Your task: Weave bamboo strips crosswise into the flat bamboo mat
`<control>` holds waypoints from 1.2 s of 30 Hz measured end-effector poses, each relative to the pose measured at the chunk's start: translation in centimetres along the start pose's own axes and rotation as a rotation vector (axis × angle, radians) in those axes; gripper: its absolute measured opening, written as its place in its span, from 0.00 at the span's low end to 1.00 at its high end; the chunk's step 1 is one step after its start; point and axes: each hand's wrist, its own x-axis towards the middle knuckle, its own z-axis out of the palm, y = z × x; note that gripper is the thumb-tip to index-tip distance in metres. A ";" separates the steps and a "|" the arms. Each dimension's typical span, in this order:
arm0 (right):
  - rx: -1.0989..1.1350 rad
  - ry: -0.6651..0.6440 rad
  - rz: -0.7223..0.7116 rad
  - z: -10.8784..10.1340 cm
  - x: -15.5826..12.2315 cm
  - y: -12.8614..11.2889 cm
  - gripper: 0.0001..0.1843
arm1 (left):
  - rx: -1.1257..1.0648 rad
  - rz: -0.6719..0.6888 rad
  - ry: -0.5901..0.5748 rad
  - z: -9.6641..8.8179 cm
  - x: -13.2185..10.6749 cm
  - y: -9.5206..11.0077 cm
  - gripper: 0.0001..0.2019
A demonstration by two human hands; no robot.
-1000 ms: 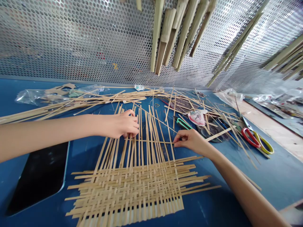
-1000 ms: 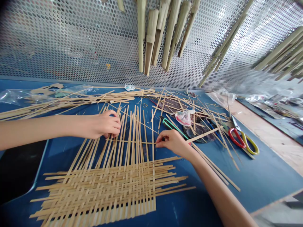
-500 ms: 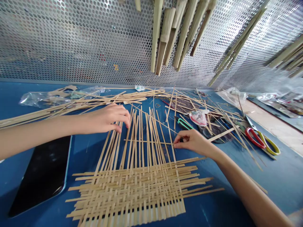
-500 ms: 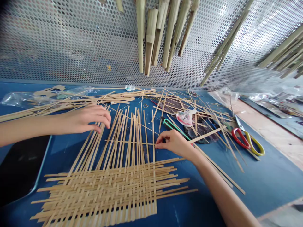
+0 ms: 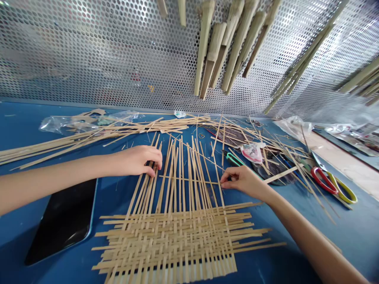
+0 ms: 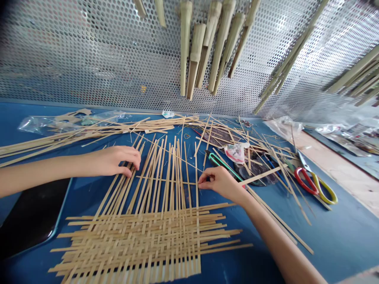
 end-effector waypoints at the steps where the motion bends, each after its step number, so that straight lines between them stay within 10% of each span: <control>1: 0.004 -0.004 0.000 0.0 0.1 0.0 0.09 | -0.008 -0.004 0.001 0.0 0.0 -0.1 0.04; 36: -0.052 -0.005 0.076 -1.1 0.3 0.1 0.06 | 0.205 -0.115 0.096 1.2 -4.3 2.9 0.08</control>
